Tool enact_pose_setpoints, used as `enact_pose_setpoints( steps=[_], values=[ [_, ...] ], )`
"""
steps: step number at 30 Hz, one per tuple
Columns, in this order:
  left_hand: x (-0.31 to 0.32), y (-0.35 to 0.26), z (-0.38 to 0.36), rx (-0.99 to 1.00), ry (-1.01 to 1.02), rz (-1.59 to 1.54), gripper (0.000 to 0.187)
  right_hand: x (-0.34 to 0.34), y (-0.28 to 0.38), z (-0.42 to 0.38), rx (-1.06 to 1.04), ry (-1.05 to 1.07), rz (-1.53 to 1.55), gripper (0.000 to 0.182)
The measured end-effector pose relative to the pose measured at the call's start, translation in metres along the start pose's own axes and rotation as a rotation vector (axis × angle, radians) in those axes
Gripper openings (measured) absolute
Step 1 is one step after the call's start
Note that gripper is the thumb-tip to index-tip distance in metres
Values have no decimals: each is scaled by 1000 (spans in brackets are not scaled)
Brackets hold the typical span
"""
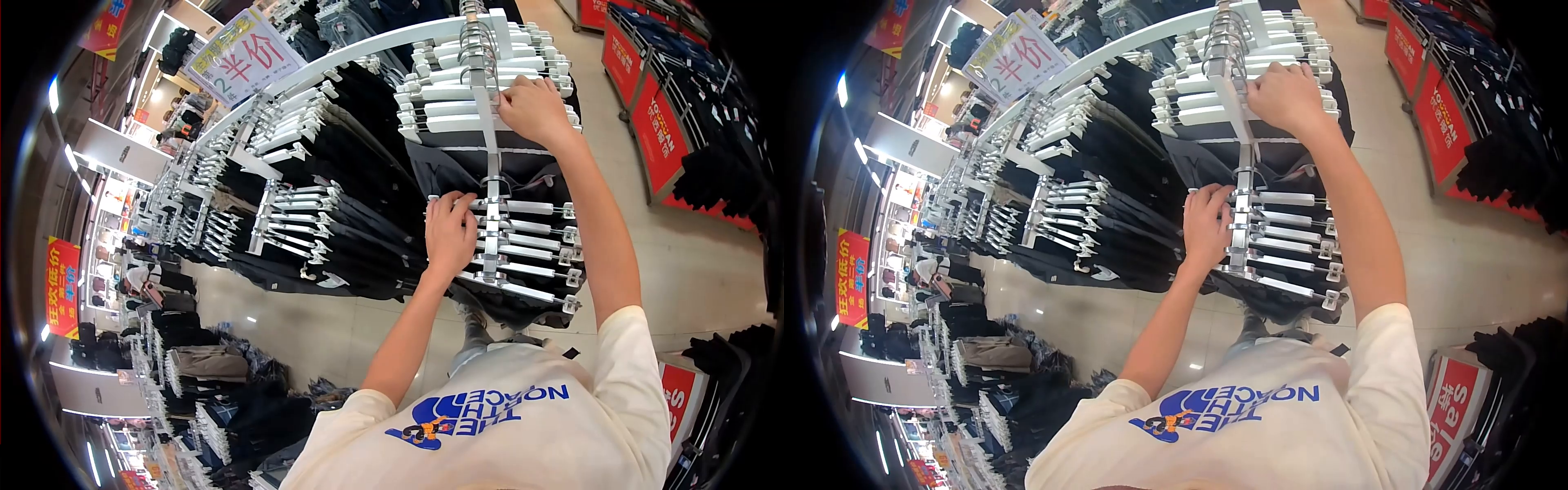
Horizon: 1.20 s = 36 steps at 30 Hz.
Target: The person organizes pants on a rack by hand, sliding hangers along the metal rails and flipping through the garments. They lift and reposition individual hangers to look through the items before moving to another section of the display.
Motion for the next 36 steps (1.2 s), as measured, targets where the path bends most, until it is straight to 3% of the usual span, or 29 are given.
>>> enact_pose_setpoints(
  steps=[6,8,9,13,15,22,25,30,36],
  values=[
    [-2,-3,-1,-6,-7,-4,29,-5,-18,5,44,30,226,33],
    [-4,-4,-1,-6,-13,0,29,-14,-31,8,135,-135,421,31],
    [-4,-4,-1,-5,-14,-1,29,-20,-34,12,106,-270,355,30],
    [-2,-3,-3,-3,-23,11,28,-14,-43,22,15,-277,195,36],
    [-1,-2,-1,6,-24,21,28,-5,-40,23,-55,-205,142,37],
    [-4,-4,-1,45,-52,17,28,-10,-47,24,-12,-13,190,41],
    [-3,-4,-2,52,-60,37,27,-13,-47,21,-55,-62,221,34],
    [-4,-3,-5,36,-44,48,28,-24,-46,34,9,155,298,26],
    [-8,-7,-6,74,-61,36,29,-9,-66,64,24,137,304,28]
  ],
)
Point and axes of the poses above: each hand's wrist, its own z-axis towards the middle knuckle, its own x-axis out of the palm, y = z × x, the point moved 5 cm from there along z, towards the middle knuckle, and after that the axes turned 8 degrees about -y, right-handed, at the moved point
